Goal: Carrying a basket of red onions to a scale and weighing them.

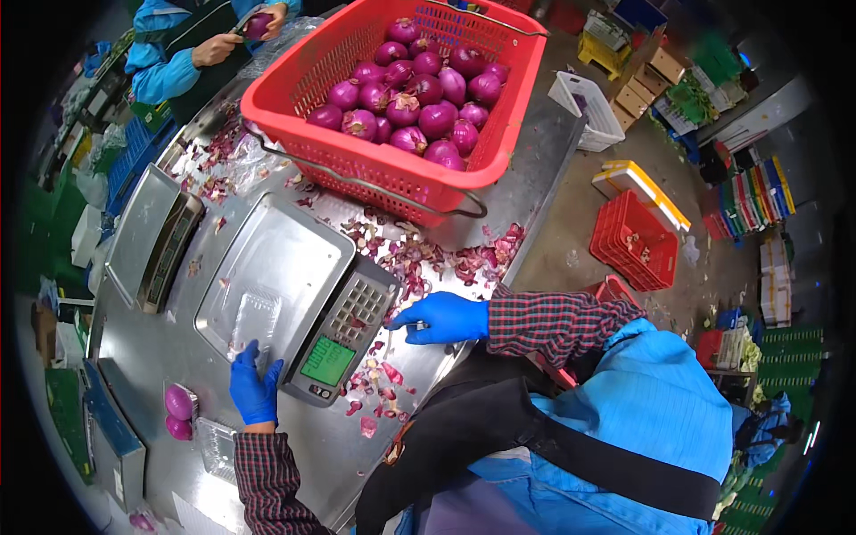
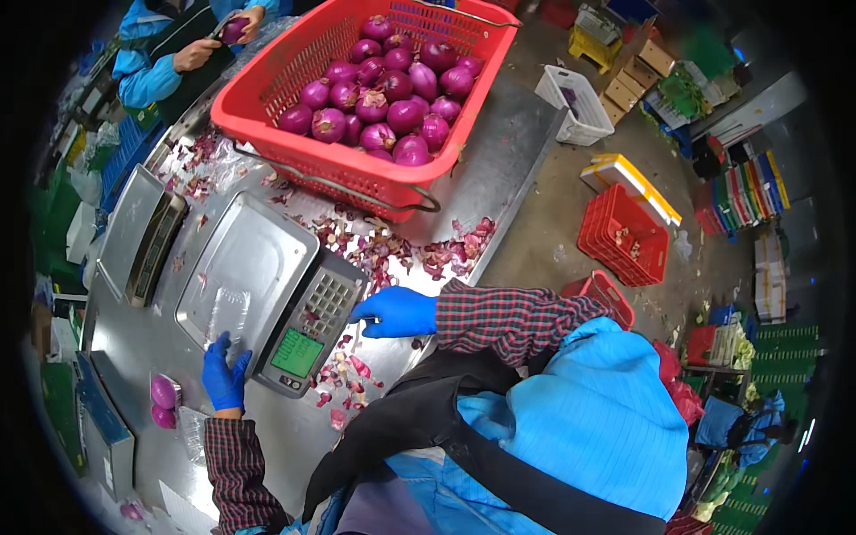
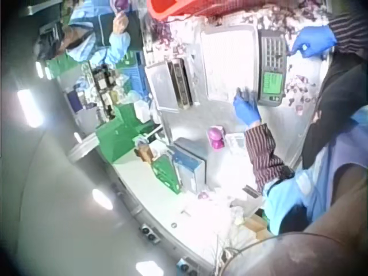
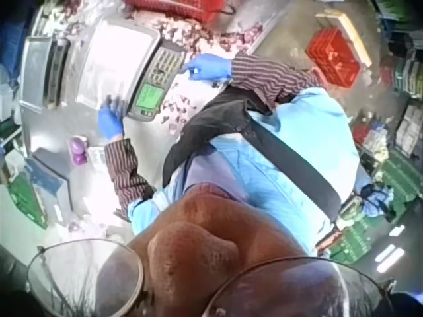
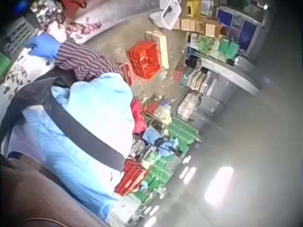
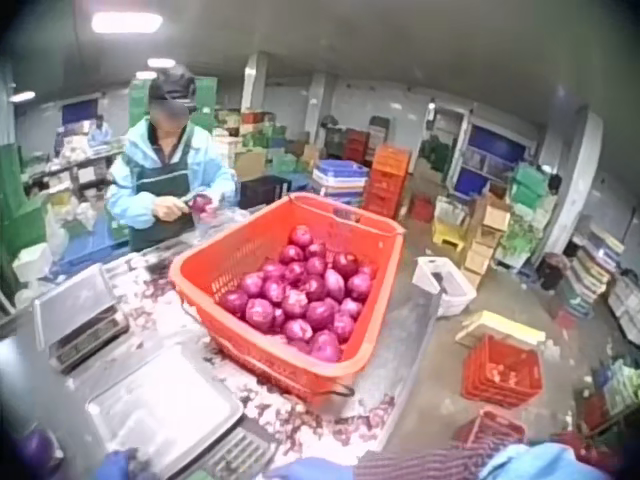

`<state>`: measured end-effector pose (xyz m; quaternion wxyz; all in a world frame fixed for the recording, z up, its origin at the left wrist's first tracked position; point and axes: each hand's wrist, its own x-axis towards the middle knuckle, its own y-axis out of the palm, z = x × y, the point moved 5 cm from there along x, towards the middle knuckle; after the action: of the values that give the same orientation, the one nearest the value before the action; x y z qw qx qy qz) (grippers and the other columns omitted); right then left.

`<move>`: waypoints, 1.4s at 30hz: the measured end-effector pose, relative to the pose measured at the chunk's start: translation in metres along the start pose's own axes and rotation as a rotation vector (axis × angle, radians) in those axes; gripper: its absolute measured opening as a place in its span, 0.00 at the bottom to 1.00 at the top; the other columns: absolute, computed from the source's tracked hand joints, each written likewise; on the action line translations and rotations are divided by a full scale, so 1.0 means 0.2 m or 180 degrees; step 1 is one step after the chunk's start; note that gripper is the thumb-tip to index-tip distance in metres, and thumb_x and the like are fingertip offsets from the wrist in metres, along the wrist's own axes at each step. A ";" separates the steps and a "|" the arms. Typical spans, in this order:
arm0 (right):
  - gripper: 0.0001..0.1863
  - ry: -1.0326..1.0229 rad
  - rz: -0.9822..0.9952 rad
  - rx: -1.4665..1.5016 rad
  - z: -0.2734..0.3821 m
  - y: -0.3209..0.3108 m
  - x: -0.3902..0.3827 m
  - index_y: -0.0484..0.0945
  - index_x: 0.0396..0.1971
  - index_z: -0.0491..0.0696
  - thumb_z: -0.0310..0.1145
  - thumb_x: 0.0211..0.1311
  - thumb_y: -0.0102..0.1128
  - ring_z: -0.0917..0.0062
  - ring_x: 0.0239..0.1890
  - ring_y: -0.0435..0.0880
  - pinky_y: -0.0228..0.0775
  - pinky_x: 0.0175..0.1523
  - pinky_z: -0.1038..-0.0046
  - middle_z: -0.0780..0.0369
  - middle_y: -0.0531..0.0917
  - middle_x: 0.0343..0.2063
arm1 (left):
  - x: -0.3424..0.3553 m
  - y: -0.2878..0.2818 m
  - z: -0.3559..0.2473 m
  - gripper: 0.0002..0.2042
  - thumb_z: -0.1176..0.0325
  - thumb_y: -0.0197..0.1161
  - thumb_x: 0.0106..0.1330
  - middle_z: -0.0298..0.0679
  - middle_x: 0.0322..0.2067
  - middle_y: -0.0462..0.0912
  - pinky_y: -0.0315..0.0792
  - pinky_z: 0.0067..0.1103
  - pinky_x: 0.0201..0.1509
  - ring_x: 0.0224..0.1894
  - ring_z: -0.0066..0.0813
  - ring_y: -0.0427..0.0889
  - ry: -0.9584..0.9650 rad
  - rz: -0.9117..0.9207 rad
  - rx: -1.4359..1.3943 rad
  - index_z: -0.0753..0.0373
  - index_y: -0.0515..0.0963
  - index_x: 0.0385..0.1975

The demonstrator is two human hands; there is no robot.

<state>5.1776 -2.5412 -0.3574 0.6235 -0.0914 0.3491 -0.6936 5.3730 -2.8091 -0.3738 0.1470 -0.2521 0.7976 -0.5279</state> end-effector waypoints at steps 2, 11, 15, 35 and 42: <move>0.20 0.0066 0.0074 -0.0114 -0.14 -0.08 -0.04 0.74 0.48 0.56 0.42 0.54 0.55 0.70 0.28 0.79 0.70 0.36 0.72 0.61 0.81 0.29 | 0.08 -0.13 -0.22 0.23 0.72 0.65 0.50 0.43 0.44 0.75 0.68 0.26 0.48 0.46 0.38 0.74 0.0573 -0.0768 -0.0266 0.63 0.70 0.48; 0.19 -0.0140 0.0121 -0.0384 -0.68 -0.39 -0.16 0.74 0.45 0.53 0.41 0.51 0.55 0.61 0.31 0.79 0.71 0.36 0.62 0.56 0.80 0.29 | 1.01 -0.45 -1.46 0.20 0.75 0.62 0.52 0.43 0.45 0.74 0.66 0.28 0.52 0.48 0.39 0.72 0.1845 -0.0545 -0.0432 0.63 0.72 0.47; 0.19 -0.0295 -0.0095 -0.0149 -0.83 -0.52 -0.21 0.73 0.46 0.52 0.40 0.53 0.54 0.61 0.33 0.79 0.71 0.38 0.63 0.56 0.79 0.32 | 1.46 -0.21 -2.02 0.25 0.72 0.65 0.47 0.44 0.46 0.71 0.66 0.31 0.52 0.49 0.44 0.70 0.2675 -0.0014 0.0000 0.59 0.70 0.49; 0.20 0.0278 -0.0583 0.0737 -1.11 -0.71 -0.49 0.72 0.48 0.50 0.42 0.57 0.52 0.62 0.40 0.78 0.70 0.43 0.66 0.55 0.78 0.40 | 2.27 0.46 -2.46 0.31 0.64 0.65 0.49 0.44 0.51 0.69 0.64 0.29 0.58 0.52 0.35 0.71 0.1421 0.1802 -0.3633 0.62 0.62 0.55; 0.19 -0.0104 -0.0312 0.0040 -0.89 -0.57 -0.43 0.72 0.49 0.57 0.44 0.57 0.52 0.64 0.34 0.80 0.73 0.37 0.66 0.59 0.78 0.42 | 1.49 0.04 -1.80 0.34 0.56 0.54 0.54 0.49 0.59 0.60 0.52 0.41 0.65 0.60 0.46 0.61 0.0284 0.2664 -0.6553 0.66 0.55 0.59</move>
<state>5.0040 -2.3979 -0.3949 0.5950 -0.1158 0.3295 -0.7239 4.9438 -2.6968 -0.2283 0.0053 0.0544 0.8817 0.4687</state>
